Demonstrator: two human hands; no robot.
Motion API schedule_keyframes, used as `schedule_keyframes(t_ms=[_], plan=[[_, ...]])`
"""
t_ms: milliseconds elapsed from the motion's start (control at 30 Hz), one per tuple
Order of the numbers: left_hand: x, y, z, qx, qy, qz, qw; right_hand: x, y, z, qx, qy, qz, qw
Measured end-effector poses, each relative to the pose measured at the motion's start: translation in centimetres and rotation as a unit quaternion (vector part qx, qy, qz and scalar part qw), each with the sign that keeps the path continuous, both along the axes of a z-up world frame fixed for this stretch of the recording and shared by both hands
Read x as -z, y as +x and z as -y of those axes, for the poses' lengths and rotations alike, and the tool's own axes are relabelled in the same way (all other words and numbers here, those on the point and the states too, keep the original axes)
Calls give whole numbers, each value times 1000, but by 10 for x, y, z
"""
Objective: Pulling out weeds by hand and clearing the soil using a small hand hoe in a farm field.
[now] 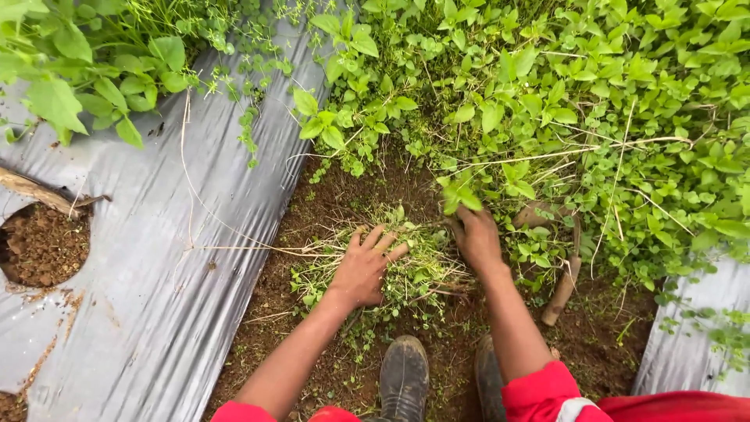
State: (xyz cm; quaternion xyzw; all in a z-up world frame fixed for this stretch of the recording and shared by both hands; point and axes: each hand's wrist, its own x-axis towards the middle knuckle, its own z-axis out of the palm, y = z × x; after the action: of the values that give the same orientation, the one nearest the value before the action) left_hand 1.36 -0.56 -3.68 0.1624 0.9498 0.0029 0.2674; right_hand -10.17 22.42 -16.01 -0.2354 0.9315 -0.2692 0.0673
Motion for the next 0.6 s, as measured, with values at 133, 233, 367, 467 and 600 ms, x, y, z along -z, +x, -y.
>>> schedule_keyframes(t_ms=[133, 233, 367, 467, 600], plan=[[11, 7, 1, -17, 21, -7, 1000, 82, 1, 1, 57, -24, -44, 997], [12, 4, 1, -29, 23, -2, 999, 84, -2, -2, 76, -20, -14, 997], [16, 4, 3, -77, 90, 18, 993, 44, 20, 28, 89, -111, 111, 984], [11, 9, -1, -74, 60, 24, 995, 17, 38, 55, -23, -92, 152, 984], [2, 4, -7, -68, 35, 16, 997, -135, 33, 70, -131, -60, 354, 924]])
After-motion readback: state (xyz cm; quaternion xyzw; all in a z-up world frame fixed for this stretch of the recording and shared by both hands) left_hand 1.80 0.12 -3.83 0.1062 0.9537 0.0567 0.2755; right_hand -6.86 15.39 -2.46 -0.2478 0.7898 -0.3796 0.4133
